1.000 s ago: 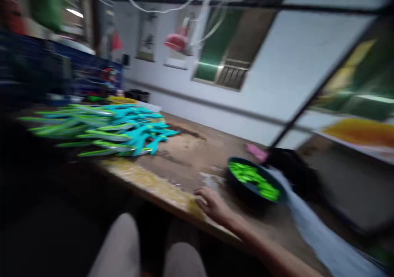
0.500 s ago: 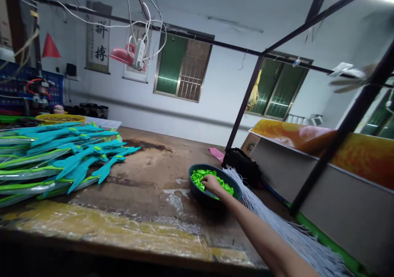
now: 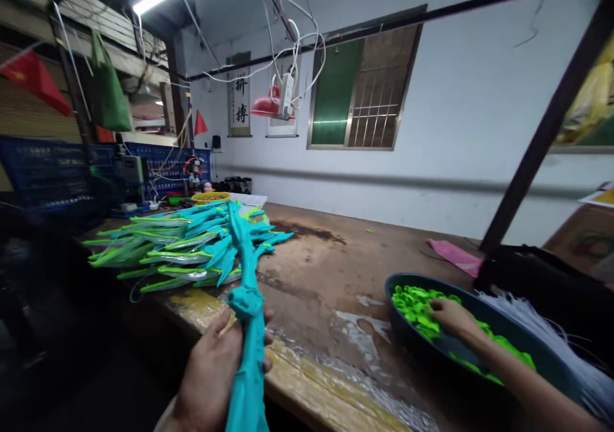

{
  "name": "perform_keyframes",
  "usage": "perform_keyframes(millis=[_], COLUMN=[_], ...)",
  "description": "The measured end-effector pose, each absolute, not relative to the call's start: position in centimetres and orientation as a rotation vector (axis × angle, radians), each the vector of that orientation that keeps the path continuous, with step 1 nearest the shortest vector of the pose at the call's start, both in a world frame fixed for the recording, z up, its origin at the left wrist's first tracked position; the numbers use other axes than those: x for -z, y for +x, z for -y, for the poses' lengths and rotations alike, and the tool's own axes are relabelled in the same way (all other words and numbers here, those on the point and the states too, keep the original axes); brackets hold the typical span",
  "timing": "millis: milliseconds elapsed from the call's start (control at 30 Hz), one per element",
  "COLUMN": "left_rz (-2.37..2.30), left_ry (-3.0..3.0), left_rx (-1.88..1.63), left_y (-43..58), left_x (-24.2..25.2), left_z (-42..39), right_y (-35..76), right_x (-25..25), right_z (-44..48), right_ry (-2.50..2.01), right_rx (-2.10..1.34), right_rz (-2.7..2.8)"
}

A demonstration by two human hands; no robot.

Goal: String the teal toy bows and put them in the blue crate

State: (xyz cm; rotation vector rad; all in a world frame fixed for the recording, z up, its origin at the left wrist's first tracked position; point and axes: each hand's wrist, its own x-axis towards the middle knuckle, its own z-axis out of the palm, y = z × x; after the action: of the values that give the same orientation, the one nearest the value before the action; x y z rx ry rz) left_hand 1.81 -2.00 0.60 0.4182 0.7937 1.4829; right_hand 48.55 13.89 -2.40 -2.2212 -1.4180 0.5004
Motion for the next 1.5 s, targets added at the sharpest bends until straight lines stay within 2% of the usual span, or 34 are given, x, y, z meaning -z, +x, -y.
perform_keyframes(millis=[167, 333, 500, 867, 1000, 1233, 1500], left_rz=[-0.638, -0.763, -0.751, -0.958, -0.98, -0.945, -0.988], left_ry=[0.223, 0.144, 0.198, 0.442, 0.543, 0.599, 0.637], left_rx=[-1.305, -1.404, -1.363, -1.446, -1.43, -1.418, -1.462], left_y=[2.7, 4.6, 5.4, 5.0, 5.3, 6.0, 5.6], left_x=[2.0, 2.6, 3.4, 3.2, 3.9, 5.3, 4.4], left_z=[2.8, 3.1, 3.7, 5.9, 6.0, 5.6, 5.9], right_y=[45.3, 34.7, 25.6, 21.1, 21.4, 22.0, 21.2], right_x=[-0.8, -2.2, -2.2, 0.7, 0.8, 0.6, 0.5], right_z=[-9.2, -3.9, 0.3, 1.3, 1.6, 2.7, 2.5], right_ry=[-1.733, -1.257, -0.669, -0.607, -0.687, -0.877, -0.97], right_rx=[-0.56, -0.855, -1.443, -1.645, -1.56, -0.952, -0.774], right_rz=[1.362, 1.462, 1.291, 1.091, 1.177, 1.687, 1.827])
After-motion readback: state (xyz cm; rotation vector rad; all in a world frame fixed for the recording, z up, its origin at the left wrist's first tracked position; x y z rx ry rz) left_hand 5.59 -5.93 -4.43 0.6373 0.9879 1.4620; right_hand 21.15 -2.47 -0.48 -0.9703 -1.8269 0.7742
